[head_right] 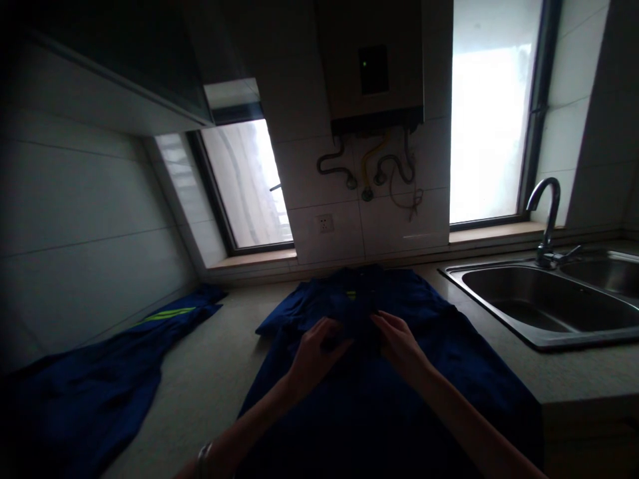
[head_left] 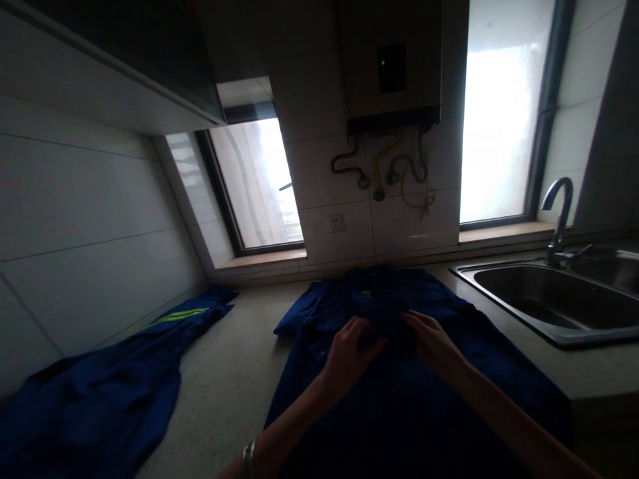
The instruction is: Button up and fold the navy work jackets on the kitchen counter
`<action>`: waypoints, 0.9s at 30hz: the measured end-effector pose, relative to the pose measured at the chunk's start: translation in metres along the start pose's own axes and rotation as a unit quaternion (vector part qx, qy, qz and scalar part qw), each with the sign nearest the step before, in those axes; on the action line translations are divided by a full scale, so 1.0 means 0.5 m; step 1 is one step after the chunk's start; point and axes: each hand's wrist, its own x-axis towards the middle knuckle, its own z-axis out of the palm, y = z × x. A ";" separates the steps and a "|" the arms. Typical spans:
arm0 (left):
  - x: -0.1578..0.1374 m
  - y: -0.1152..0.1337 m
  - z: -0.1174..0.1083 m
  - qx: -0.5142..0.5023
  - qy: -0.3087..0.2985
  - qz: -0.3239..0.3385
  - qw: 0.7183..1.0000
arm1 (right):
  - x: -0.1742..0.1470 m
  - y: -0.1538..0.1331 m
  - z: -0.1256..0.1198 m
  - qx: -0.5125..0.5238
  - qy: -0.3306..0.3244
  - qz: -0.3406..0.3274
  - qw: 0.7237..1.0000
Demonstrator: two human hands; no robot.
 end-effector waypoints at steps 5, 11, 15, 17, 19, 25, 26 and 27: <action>0.010 -0.006 -0.022 0.176 -0.005 0.172 0.969 | -0.036 0.003 0.044 0.043 -0.044 0.003 0.998; -0.009 -0.022 -0.004 0.307 -0.024 0.270 0.912 | -0.077 0.040 0.071 0.005 -0.091 -0.021 0.996; -0.022 -0.022 0.014 0.304 -0.014 0.317 0.898 | -0.078 0.062 0.048 -0.126 -0.066 -0.060 0.988; -0.025 -0.012 0.024 0.280 -0.018 0.305 0.910 | -0.077 0.064 0.037 -0.156 -0.057 -0.067 0.984; -0.027 0.000 0.032 0.252 -0.038 0.274 0.927 | -0.080 0.063 0.033 -0.137 -0.035 -0.072 0.987; -0.030 0.021 0.034 0.283 -0.055 0.293 0.912 | -0.115 0.070 0.044 0.014 0.059 -0.008 0.998; -0.032 0.022 0.033 0.289 -0.055 0.309 0.905 | -0.124 0.076 0.045 0.037 0.076 0.009 0.996; -0.034 0.023 0.032 0.290 -0.056 0.319 0.901 | -0.131 0.084 0.045 0.052 0.093 0.025 0.994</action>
